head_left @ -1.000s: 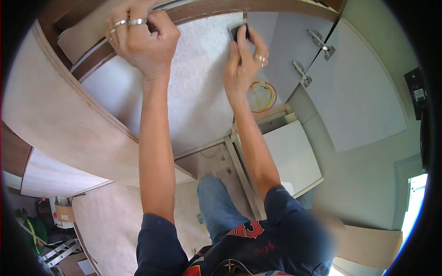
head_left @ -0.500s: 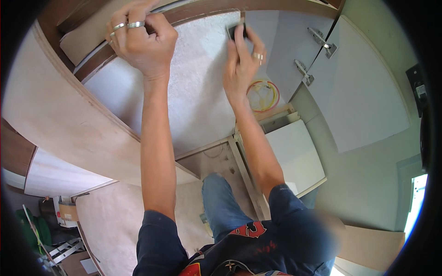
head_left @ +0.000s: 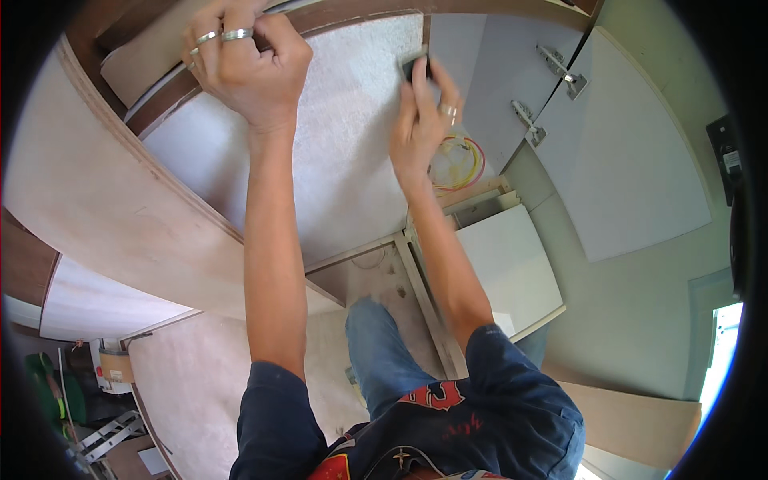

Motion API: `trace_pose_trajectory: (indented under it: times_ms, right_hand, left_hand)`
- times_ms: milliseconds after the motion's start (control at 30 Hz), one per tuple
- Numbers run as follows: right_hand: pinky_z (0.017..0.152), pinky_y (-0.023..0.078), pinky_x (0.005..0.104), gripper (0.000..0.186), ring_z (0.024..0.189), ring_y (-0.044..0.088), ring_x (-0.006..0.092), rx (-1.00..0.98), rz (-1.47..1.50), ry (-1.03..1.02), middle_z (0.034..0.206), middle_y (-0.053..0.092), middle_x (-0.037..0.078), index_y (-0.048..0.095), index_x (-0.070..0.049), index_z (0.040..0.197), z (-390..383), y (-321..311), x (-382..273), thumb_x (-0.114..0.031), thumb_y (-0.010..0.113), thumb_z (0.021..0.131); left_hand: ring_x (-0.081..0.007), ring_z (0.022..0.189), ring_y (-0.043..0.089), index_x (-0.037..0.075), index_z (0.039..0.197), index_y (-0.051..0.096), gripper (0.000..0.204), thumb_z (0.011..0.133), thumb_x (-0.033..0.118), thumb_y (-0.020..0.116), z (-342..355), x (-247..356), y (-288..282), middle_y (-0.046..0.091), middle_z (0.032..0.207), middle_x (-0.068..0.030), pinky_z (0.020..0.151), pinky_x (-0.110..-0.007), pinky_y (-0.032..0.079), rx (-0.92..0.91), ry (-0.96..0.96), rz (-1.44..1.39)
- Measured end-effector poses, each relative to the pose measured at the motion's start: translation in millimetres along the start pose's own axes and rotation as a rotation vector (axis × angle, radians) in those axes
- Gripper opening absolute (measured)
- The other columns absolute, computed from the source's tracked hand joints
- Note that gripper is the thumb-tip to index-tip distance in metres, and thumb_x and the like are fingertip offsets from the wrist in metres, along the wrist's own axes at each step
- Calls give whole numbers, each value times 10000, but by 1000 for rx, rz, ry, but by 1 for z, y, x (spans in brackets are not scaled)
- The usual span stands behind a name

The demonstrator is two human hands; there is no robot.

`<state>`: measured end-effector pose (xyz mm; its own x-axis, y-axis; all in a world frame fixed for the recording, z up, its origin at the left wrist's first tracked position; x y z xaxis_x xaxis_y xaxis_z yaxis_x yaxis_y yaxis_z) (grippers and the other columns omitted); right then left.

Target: The person uses a utility knife to trim the edges of a white cabinet door. They repeatedly score and scrape the edge to remove excess material, occasionally pausing to wipe the surface with their hand. The person works on the top and side edges of the door while kneeling in a workshop.

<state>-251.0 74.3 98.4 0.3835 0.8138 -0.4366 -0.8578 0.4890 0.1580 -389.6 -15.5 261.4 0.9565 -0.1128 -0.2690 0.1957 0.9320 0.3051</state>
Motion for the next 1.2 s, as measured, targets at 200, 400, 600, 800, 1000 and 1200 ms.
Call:
trace_pose_trajectory:
  times_ms: [200, 400, 600, 800, 1000, 1200]
  right_hand:
    - [980, 281, 394, 442, 1125, 504, 222, 53, -41, -47, 1312, 592, 64, 675, -182, 1305, 26, 6, -13, -44, 694, 886]
    - [978, 289, 389, 414, 1116, 517, 235, -41, -55, 38, 1285, 606, 67, 678, -146, 1289, -30, -13, 16, -58, 702, 885]
    - [992, 275, 386, 424, 1128, 504, 227, 34, 28, -2, 1311, 602, 60, 671, -159, 1311, 13, 5, -7, -55, 680, 900]
    - [982, 277, 403, 370, 1077, 490, 265, 5, -37, 66, 1303, 601, 84, 689, -134, 1263, -17, -8, 7, -77, 692, 898]
    - [935, 317, 403, 390, 1050, 503, 263, 32, -45, 81, 1316, 600, 68, 689, -160, 1267, -34, -9, 13, -72, 699, 887]
    - [924, 317, 387, 387, 1016, 540, 253, 63, -56, 80, 1316, 607, 82, 690, -144, 1264, -17, -1, -11, -58, 695, 886]
  left_hand:
    - [-295, 834, 603, 33, 843, 656, 229, 726, -116, 527, -2, 0, 1, 625, 851, -131, 801, -399, 461, -53, -57, -38]
    - [-297, 832, 608, 23, 841, 654, 219, 733, -120, 528, 1, 2, 0, 630, 840, -136, 789, -395, 471, -12, -31, -25]
    - [-296, 817, 608, 12, 834, 646, 218, 741, -132, 512, -9, -7, -3, 626, 838, -144, 760, -383, 481, -23, 2, -77]
    - [-300, 816, 609, -1, 847, 643, 222, 752, -143, 501, 0, 2, 2, 625, 848, -145, 775, -378, 485, -39, -20, -58]
    - [-267, 804, 616, 11, 845, 657, 203, 786, -132, 525, 1, 7, 2, 634, 837, -131, 747, -352, 490, -16, -10, -81]
    - [-194, 779, 599, 121, 814, 759, 280, 765, -52, 545, -17, -26, 6, 672, 796, 12, 712, -317, 479, -10, 18, 21]
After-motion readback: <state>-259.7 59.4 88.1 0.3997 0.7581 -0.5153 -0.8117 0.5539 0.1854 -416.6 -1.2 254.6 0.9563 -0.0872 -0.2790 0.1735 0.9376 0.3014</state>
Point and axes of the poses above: each hand's wrist, its own z-axis towards the middle knuckle, its own y-axis out of the palm, x = y × z, the point moved 5 cm from there along z, towards the middle knuckle
